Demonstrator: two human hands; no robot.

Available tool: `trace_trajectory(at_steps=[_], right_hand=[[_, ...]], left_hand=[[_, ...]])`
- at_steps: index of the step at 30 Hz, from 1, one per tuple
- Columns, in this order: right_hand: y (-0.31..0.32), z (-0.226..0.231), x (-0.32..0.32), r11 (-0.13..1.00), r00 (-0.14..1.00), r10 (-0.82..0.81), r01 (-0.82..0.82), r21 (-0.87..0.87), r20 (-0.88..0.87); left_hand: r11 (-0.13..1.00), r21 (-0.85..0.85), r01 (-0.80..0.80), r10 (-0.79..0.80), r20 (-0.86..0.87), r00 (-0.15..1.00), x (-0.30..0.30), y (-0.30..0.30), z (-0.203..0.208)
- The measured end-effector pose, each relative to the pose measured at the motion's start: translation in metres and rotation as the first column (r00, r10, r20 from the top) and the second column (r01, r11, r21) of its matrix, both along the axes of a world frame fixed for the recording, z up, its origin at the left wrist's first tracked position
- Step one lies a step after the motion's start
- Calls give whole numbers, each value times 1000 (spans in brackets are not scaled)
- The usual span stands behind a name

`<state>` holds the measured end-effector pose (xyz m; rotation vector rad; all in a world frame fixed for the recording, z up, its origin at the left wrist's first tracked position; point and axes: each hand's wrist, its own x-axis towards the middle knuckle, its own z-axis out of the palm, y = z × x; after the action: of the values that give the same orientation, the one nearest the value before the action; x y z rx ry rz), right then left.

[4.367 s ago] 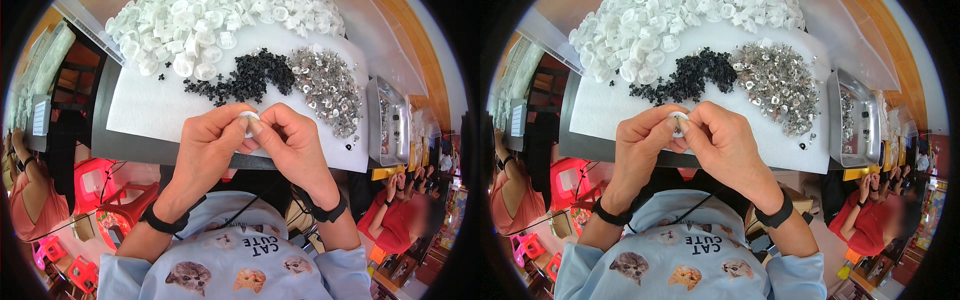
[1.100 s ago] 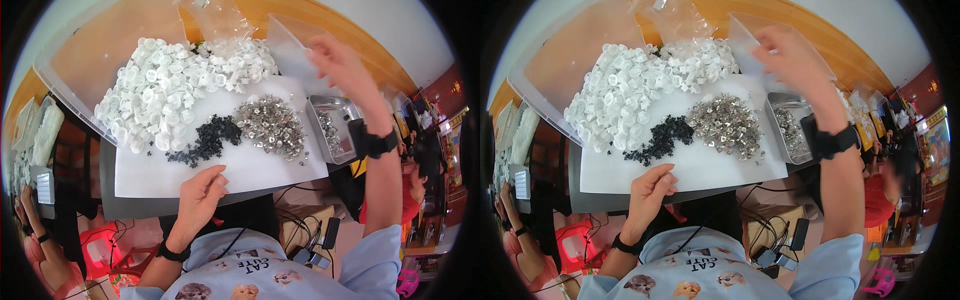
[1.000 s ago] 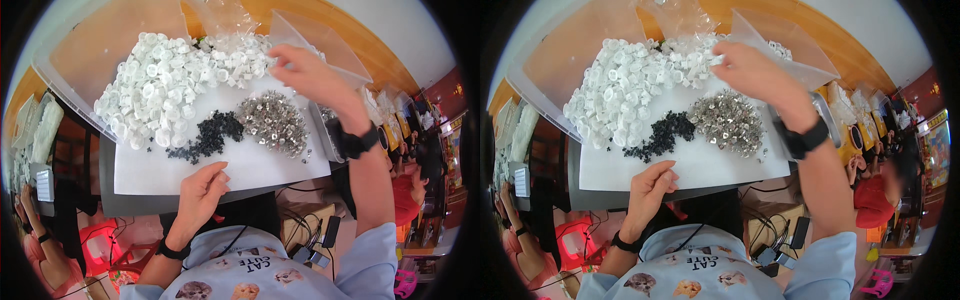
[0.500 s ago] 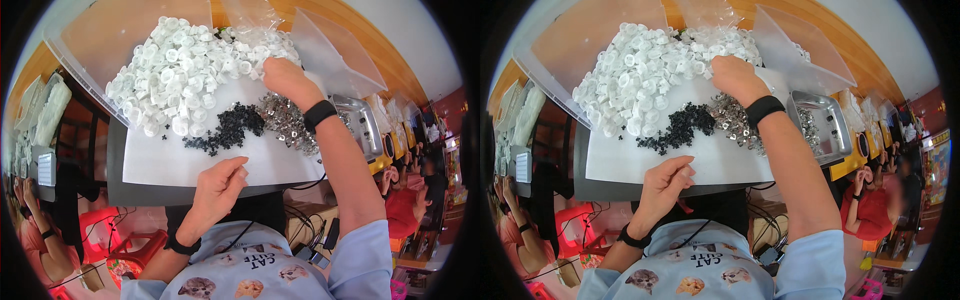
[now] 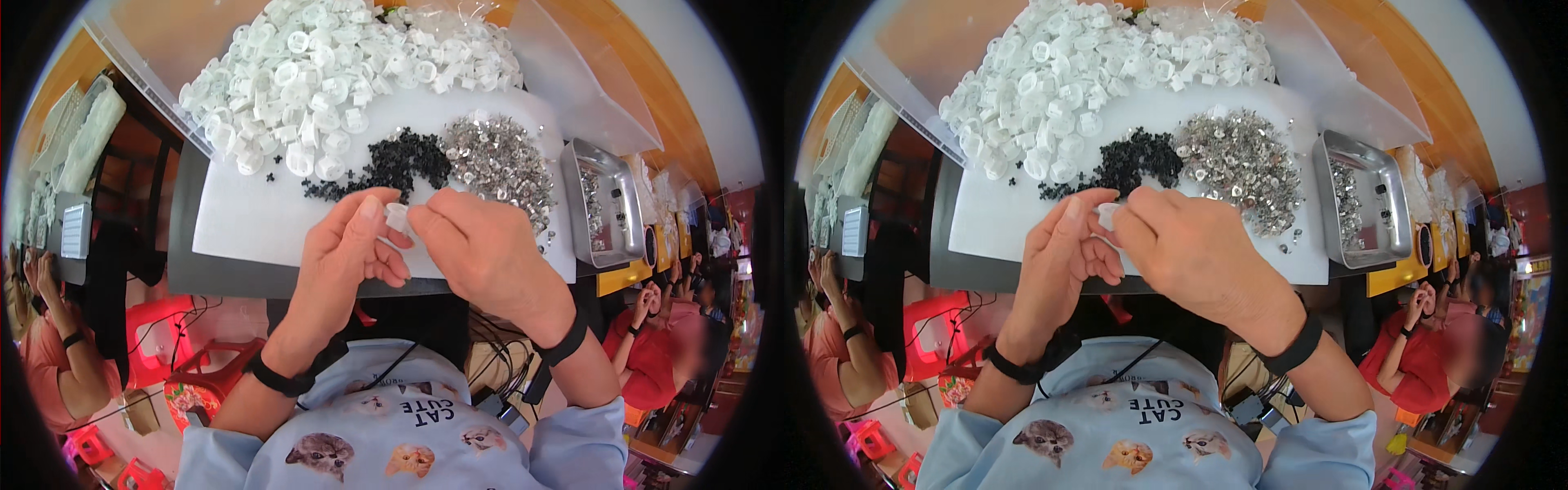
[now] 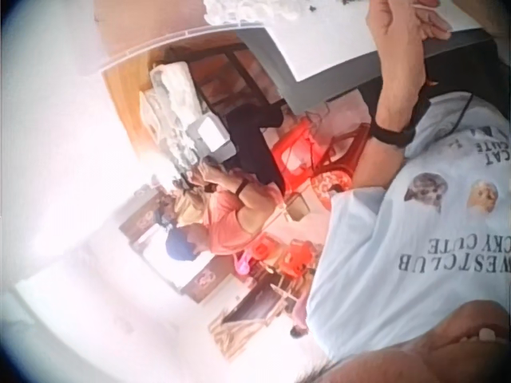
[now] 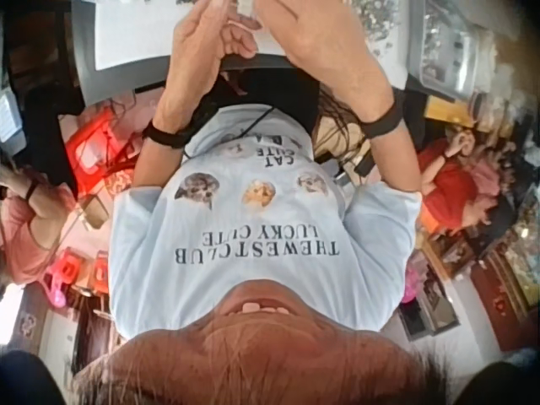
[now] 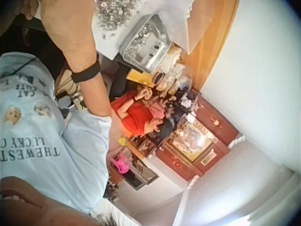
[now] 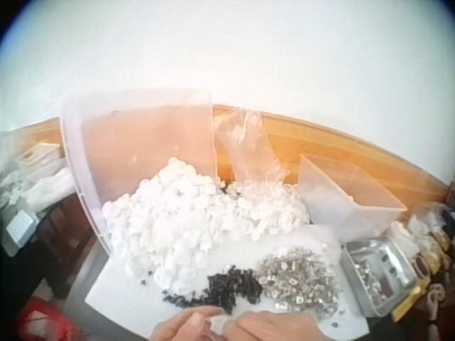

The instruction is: Assembling small white plastic components with black and silver parts.

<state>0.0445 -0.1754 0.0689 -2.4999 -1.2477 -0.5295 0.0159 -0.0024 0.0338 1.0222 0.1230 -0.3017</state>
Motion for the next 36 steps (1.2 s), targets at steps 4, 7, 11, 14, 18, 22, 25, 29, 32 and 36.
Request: trace_trajectory(at_steps=[4,7,11,14,18,22,25,29,32,36], right_hand=[[2,-8,-8,998,1000,11,-11,62,-1],[-2,-19,-10,986,994,-13,30,162,-106],[-14,-25,-13,848,907,-25,243,472,-421],[-14,-22,-21,736,694,94,434,519,-714],[-8,-18,-25,686,470,203,557,467,-859],[-2,-24,-28,633,470,240,588,504,-850],[-2,-25,-28,617,440,243,617,488,-864],[-4,-27,-23,554,507,296,600,578,-810],[-13,-24,-19,664,541,229,521,536,-809],[-23,-12,-9,784,509,207,424,453,-836]], left_hand=[[996,-75,54,-51,51,997,-1,1,-8],[983,-181,22,-4,97,995,1,1,-13],[983,-181,27,-6,113,994,5,-1,-13],[978,-205,44,-16,135,991,4,0,-14],[984,-175,27,0,156,988,2,-6,-14],[996,-80,24,-5,223,975,1,-8,-21],[996,78,38,-60,303,951,0,-7,-22],[1000,-20,9,-4,238,971,-6,-10,-18],[998,22,63,-66,201,977,-1,-7,-12],[970,-101,219,-204,147,968,4,-3,-9]])
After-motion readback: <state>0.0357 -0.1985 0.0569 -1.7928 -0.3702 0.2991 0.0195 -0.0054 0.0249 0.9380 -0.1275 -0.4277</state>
